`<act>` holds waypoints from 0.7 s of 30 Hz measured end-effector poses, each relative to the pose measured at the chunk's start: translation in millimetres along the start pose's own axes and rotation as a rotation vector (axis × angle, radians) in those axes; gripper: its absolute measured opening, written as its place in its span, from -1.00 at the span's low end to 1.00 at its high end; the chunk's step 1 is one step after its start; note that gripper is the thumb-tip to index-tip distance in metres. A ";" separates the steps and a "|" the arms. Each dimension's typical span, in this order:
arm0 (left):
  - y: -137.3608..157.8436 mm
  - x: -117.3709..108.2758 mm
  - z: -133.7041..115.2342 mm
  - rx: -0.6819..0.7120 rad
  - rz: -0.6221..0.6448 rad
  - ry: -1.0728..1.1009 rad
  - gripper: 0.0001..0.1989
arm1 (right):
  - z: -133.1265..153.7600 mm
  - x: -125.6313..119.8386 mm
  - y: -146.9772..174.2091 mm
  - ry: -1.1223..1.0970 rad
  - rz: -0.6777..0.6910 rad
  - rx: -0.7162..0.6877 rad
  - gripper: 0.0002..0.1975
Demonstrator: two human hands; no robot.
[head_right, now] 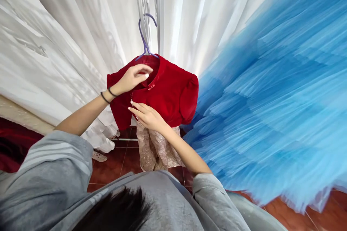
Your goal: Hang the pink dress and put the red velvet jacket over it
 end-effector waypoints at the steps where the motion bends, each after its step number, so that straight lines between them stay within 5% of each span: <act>1: 15.1 -3.0 -1.2 0.002 -0.042 -0.035 -0.73 | -1.9 -9.7 11.5 0.029 -0.049 0.015 -0.56; 3: 48.3 -1.2 1.1 0.011 -0.110 -0.139 -0.74 | -18.1 -30.3 44.8 0.061 -0.211 0.134 -0.64; 6: 88.8 12.9 25.8 -0.097 -0.218 -0.211 -0.70 | -61.2 -41.8 123.2 -0.015 -0.513 0.488 -0.80; 9: 103.9 30.2 58.7 -0.297 -0.263 -0.156 -0.59 | -95.5 -18.3 217.5 -0.270 -0.917 0.877 -0.90; 11: 99.4 34.2 65.0 -0.347 -0.239 -0.205 -0.72 | -107.6 15.2 266.1 -0.535 -1.151 1.146 -0.79; 14: 83.2 21.9 52.9 -0.286 -0.160 -0.253 -0.85 | -114.3 71.0 272.5 -1.132 -1.082 1.386 -0.67; 16: 75.9 1.2 44.5 -0.252 -0.175 -0.212 -0.80 | -115.4 82.4 251.1 -1.392 -0.979 1.308 -0.68; 18: 74.1 -20.8 42.9 -0.258 -0.251 -0.230 -0.76 | -121.7 77.8 242.4 -1.421 -1.047 1.219 -0.74; 21: 77.4 -26.7 53.9 -0.297 -0.256 -0.325 -0.73 | -129.5 81.6 257.5 -1.342 -1.181 1.288 -0.75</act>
Point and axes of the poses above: each hand's wrist, its own y-axis away from the middle knuckle, its own x-axis out of the palm, z = x × y, the point moved 8 cm from there along -y, towards the middle knuckle, and after that the axes turned 2 degrees about -x, right-handed, at the moved point
